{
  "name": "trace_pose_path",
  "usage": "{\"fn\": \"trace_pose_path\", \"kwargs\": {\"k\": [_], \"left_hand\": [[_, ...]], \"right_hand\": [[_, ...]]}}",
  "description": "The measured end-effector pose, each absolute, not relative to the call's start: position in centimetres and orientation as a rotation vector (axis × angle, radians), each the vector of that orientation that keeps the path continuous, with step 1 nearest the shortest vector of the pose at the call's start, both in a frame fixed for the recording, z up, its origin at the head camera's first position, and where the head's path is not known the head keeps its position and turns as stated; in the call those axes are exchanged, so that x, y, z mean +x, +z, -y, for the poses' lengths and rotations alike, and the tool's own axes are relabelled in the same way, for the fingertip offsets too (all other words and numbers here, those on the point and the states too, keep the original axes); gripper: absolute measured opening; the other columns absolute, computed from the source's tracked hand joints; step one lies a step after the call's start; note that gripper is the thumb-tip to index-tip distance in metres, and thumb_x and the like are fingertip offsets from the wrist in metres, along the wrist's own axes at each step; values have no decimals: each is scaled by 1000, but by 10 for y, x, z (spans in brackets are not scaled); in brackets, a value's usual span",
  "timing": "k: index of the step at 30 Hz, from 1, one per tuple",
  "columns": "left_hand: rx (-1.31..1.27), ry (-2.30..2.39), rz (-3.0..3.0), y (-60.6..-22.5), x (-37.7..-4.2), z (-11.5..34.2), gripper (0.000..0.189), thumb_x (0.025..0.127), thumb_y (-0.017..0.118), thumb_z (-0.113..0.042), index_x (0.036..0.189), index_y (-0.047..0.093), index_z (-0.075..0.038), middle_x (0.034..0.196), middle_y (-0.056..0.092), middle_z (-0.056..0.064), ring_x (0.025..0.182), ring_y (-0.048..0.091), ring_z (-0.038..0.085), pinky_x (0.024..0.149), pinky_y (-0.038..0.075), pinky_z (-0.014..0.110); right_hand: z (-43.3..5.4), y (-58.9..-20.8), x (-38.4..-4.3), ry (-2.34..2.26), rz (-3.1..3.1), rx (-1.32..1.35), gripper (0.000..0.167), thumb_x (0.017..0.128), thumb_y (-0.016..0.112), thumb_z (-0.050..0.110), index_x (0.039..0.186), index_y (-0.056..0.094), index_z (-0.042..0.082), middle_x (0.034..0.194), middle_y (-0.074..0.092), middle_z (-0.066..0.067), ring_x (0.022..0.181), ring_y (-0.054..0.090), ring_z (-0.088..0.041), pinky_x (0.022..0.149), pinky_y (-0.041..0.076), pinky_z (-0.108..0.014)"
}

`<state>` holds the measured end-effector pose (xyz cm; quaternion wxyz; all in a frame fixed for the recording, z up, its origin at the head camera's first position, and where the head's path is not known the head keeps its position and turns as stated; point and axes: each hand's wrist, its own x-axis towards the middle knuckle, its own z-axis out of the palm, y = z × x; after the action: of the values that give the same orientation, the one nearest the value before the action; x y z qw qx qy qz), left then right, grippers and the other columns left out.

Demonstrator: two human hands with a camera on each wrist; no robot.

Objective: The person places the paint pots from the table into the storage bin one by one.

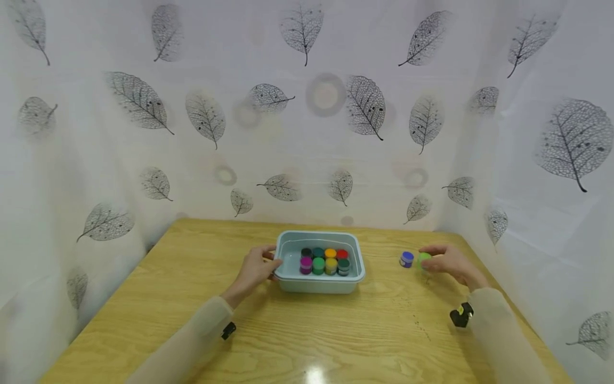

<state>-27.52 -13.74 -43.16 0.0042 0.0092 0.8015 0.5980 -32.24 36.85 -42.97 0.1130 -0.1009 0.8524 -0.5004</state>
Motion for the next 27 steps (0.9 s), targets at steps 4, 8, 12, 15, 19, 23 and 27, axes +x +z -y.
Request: {"fn": "trace_pose_path", "kwargs": {"k": [4, 8, 12, 15, 19, 23, 27], "left_hand": [[20, 1880, -2508, -432, -276, 138, 48, 89, 65, 2, 135, 52, 7, 105, 57, 22, 73, 66, 26, 62, 63, 37], [18, 1888, -2501, -433, -276, 137, 48, 89, 65, 3, 135, 52, 7, 105, 57, 22, 72, 65, 24, 61, 63, 35], [18, 1912, -2485, -433, -276, 137, 48, 89, 65, 3, 135, 52, 7, 105, 57, 23, 72, 65, 24, 60, 62, 35], [11, 1950, -2443, -434, -276, 138, 48, 89, 65, 3, 135, 51, 8, 105, 57, 23, 71, 65, 23, 60, 63, 35], [-42, 2038, -2316, -436, -278, 140, 48, 89, 66, 2, 134, 50, 6, 104, 58, 21, 69, 66, 23, 62, 63, 39], [-99, 2099, -2211, -436, -279, 142, 47, 90, 66, 0, 134, 51, 1, 100, 61, 19, 73, 67, 27, 62, 62, 39], [-150, 2140, -2137, -439, -280, 143, 47, 89, 67, 0, 134, 53, -2, 98, 62, 17, 78, 68, 28, 60, 60, 33]], "right_hand": [[-359, -421, -321, -1406, -2548, -293, 63, 91, 70, 21, 139, 45, -11, 144, 39, -34, 100, 64, -13, 90, 58, -31], [-344, -413, -318, -1307, -2599, -288, 63, 88, 73, 30, 137, 52, -4, 140, 50, -27, 107, 62, -18, 96, 54, -36], [-326, -407, -316, -1362, -2524, -319, 62, 89, 73, 27, 137, 51, -6, 137, 51, -26, 105, 65, -24, 98, 53, -45], [-314, -405, -317, -1408, -2475, -361, 62, 89, 73, 22, 137, 49, -8, 135, 51, -27, 100, 67, -24, 96, 54, -50], [-302, -405, -318, -1406, -2472, -386, 60, 88, 73, 21, 135, 51, -7, 127, 57, -24, 94, 67, -22, 91, 55, -52], [-289, -407, -319, -1389, -2489, -401, 57, 86, 75, 24, 133, 55, -2, 130, 57, -20, 99, 65, -22, 89, 55, -45], [-273, -411, -320, -1442, -2471, -427, 55, 85, 76, 24, 131, 58, 0, 136, 54, -19, 112, 57, -24, 92, 53, -36]]}}
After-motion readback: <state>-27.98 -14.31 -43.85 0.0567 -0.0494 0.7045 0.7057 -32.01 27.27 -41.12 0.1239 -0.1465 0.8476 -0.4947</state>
